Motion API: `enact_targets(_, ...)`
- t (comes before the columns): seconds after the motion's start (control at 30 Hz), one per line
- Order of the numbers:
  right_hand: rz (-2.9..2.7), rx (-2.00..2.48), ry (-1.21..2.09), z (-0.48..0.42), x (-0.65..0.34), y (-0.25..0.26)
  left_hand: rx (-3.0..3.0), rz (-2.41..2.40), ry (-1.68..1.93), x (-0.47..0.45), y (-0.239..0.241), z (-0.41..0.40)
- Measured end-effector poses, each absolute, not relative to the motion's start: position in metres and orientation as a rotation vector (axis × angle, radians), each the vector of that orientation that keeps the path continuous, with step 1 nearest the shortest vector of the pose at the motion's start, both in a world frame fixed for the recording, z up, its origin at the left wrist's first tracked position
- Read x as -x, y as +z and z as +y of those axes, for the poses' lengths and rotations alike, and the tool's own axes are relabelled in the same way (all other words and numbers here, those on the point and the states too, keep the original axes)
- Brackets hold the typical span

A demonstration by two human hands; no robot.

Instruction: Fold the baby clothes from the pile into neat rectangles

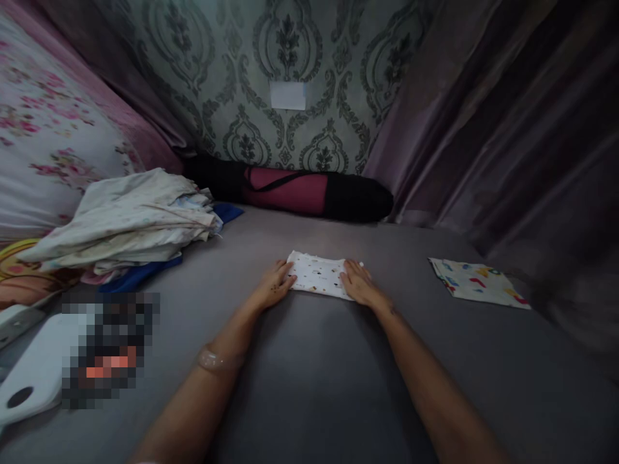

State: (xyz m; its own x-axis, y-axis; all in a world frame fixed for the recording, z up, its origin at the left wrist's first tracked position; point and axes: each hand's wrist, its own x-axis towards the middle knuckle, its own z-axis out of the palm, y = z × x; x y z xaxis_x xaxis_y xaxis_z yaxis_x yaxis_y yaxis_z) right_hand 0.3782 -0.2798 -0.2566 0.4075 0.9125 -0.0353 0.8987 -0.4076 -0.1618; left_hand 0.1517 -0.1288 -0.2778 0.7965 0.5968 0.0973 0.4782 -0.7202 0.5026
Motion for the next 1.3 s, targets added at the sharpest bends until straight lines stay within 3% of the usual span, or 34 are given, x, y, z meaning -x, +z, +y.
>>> enact_targets(0.2, -1.646, 2.396, -0.055, -0.261, -0.345, -0.242, -2.504, 0.807, 0.452, -0.151, -0.286, -0.126)
enact_targets(0.4, -1.680, 2.439, 0.141, -0.259, -0.328, -0.258, -2.472, 0.777, 0.510, -0.153, -0.287, -0.127)
enact_targets(0.57, -1.691, 2.355, 0.030, -0.252, -0.318, -0.251, -2.457, 0.749, 0.565, -0.154, -0.290, -0.125)
enact_targets(1.17, -1.802, 2.356, 0.135, -0.229, -0.296, -0.256, -2.399, 0.644, 0.716, -0.154, -0.287, -0.124)
enact_targets(1.3, -1.776, 2.315, 0.007, -0.221, -0.288, -0.256, -2.399, 0.765, 0.678, -0.154, -0.286, -0.125)
